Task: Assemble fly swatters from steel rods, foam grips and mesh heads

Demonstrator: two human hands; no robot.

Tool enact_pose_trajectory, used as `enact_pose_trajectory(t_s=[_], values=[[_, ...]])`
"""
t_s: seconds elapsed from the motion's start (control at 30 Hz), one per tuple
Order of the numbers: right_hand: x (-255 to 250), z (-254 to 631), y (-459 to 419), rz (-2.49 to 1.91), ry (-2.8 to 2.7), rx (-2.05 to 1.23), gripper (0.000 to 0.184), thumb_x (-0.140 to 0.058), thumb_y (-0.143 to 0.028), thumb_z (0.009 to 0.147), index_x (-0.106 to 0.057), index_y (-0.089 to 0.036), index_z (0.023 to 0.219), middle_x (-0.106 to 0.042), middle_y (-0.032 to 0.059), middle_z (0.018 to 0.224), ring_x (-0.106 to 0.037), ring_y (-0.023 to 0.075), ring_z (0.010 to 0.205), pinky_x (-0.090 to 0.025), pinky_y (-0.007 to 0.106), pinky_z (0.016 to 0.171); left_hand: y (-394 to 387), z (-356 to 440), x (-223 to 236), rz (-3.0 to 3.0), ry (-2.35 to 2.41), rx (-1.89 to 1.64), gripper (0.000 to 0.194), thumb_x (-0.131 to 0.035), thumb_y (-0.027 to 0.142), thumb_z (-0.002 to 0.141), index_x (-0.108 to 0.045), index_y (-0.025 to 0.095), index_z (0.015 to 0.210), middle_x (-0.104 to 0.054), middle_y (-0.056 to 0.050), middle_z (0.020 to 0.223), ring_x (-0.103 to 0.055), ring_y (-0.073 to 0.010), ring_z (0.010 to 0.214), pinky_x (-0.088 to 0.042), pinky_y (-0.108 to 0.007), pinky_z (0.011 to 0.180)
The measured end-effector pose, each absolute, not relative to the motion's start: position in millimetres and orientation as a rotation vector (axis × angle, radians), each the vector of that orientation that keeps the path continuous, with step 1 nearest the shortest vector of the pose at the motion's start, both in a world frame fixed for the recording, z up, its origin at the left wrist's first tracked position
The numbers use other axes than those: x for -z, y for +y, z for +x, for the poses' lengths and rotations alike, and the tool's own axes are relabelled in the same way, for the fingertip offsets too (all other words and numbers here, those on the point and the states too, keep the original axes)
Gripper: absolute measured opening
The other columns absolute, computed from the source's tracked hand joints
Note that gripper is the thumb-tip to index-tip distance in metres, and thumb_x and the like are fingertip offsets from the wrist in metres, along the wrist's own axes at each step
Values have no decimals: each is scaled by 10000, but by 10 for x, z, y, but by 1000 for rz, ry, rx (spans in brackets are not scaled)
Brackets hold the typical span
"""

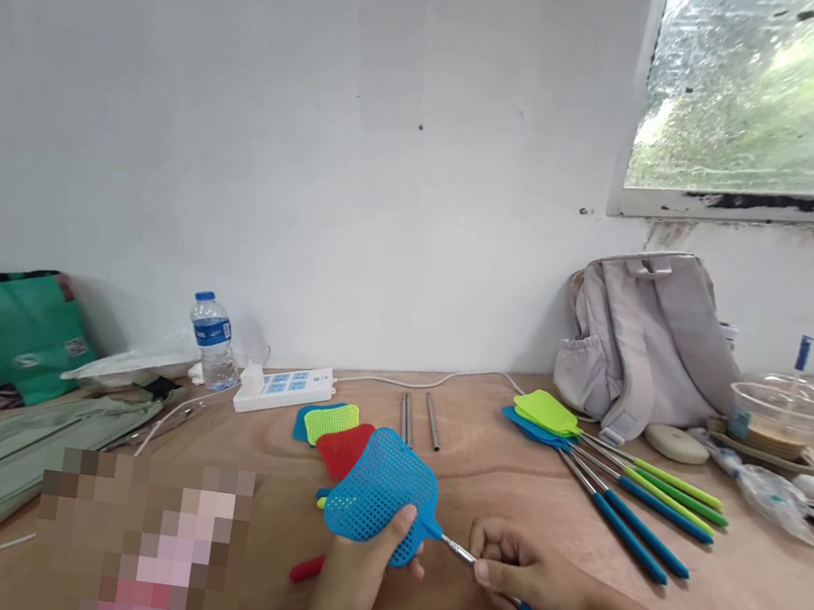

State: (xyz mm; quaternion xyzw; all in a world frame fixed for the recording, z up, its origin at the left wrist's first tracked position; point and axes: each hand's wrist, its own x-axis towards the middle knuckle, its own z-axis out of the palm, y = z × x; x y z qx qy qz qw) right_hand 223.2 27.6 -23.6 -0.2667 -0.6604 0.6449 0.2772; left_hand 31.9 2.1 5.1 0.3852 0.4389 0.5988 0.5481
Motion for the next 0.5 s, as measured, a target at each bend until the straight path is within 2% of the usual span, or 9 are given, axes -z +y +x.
enact_pose_trajectory(t_s=[0.33, 0.43, 0.5], values=[[225, 2209, 240, -716, -1838, -1644, 414, -569, -565, 719, -406, -186, 689, -391, -104, 410, -304, 35, 333, -212, 156, 342, -7, 273, 59, 799, 1100, -1361, 359, -828, 336, 457, -610, 144, 668, -642, -15, 599, -637, -193, 538, -562, -309, 501], [190, 2229, 176, -820, -1952, -1485, 361, -541, -521, 757, -416, -189, 691, -381, -90, 436, -325, 53, 369, -220, 175, 368, -15, 262, 92, 749, 1063, -1314, 372, -846, 294, 427, -607, 147, 671, -653, -22, 620, -652, -206, 570, -578, -328, 548], [135, 2255, 113, -929, -2101, -1238, 280, -530, -435, 785, -445, -185, 691, -399, -69, 477, -349, 68, 418, -245, 188, 403, -20, 262, 119, 738, 1042, -1298, 374, -852, 277, 410, -606, 148, 661, -654, -27, 614, -658, -217, 583, -580, -340, 565]])
